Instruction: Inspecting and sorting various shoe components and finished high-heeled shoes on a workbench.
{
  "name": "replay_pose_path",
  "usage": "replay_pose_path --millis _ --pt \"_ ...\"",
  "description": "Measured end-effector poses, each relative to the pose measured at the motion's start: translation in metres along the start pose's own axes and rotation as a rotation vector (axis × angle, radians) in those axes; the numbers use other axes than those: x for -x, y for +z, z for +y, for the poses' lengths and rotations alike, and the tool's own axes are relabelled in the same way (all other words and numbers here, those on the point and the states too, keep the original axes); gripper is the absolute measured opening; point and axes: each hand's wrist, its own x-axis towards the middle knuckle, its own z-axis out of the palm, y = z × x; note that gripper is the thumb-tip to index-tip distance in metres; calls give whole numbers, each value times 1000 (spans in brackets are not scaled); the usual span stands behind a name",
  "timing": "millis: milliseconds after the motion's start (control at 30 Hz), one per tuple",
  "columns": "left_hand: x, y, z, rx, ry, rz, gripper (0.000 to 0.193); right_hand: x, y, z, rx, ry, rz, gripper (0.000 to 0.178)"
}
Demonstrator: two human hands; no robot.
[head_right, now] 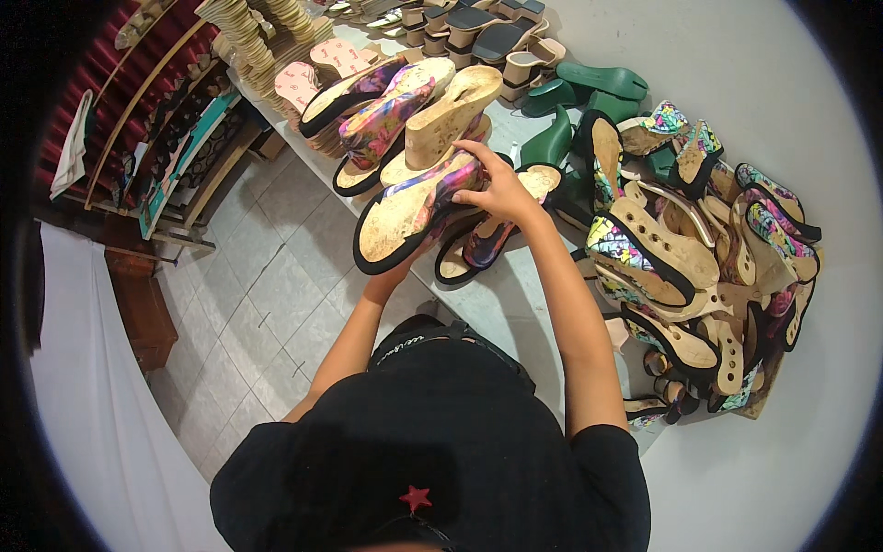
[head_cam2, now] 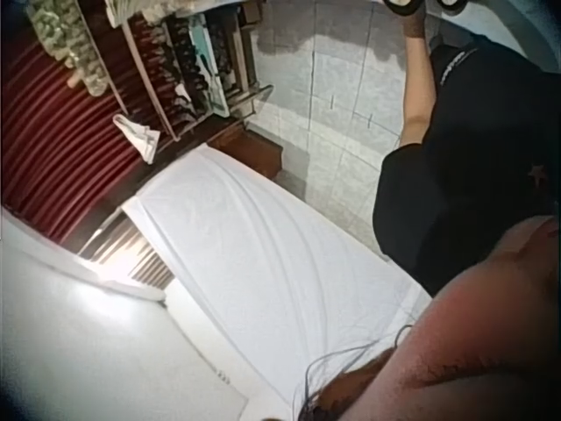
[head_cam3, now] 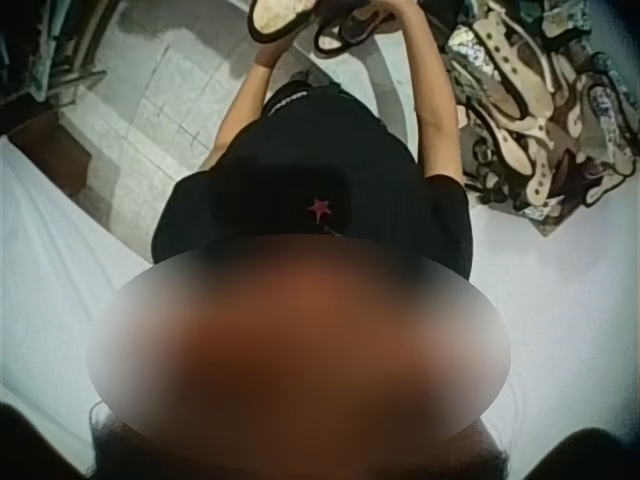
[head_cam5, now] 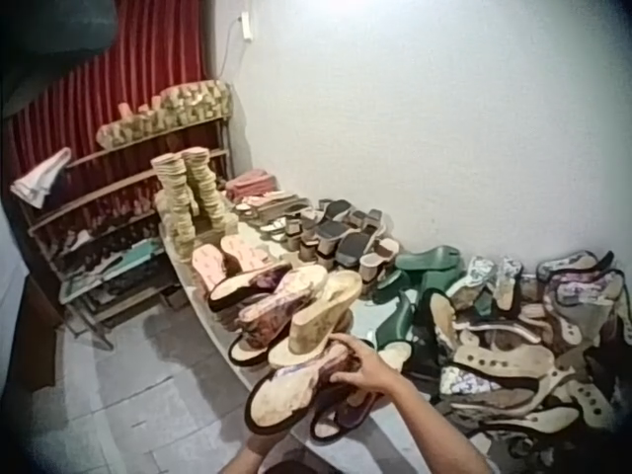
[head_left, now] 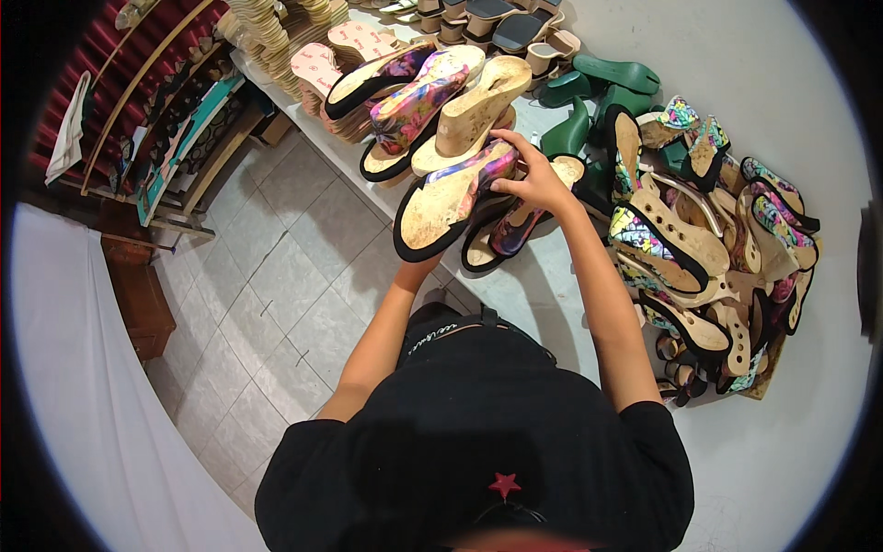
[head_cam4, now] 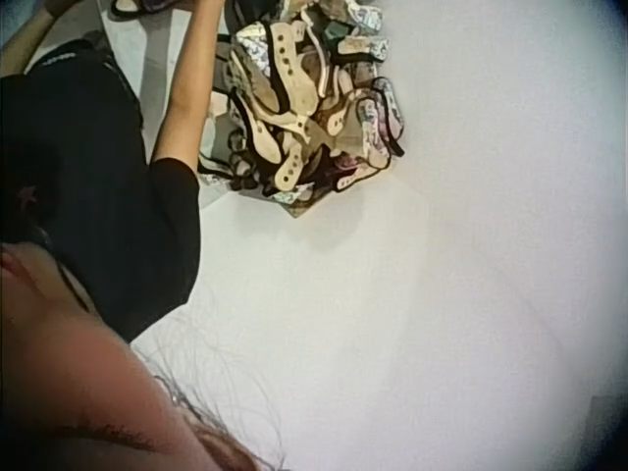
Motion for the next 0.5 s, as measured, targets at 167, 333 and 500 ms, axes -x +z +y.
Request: replay_pose_path --millis 167,333,500 --pt "-12 -4 40 352 -152 87 53 -2 0 3 -115 17 -17 79" --pt "-11 -10 50 320 -126 16 52 -2 3 15 -248 -17 3 73" --pt "-10 -2 49 151 -49 94 50 3 3 24 -220 20 -2 70"
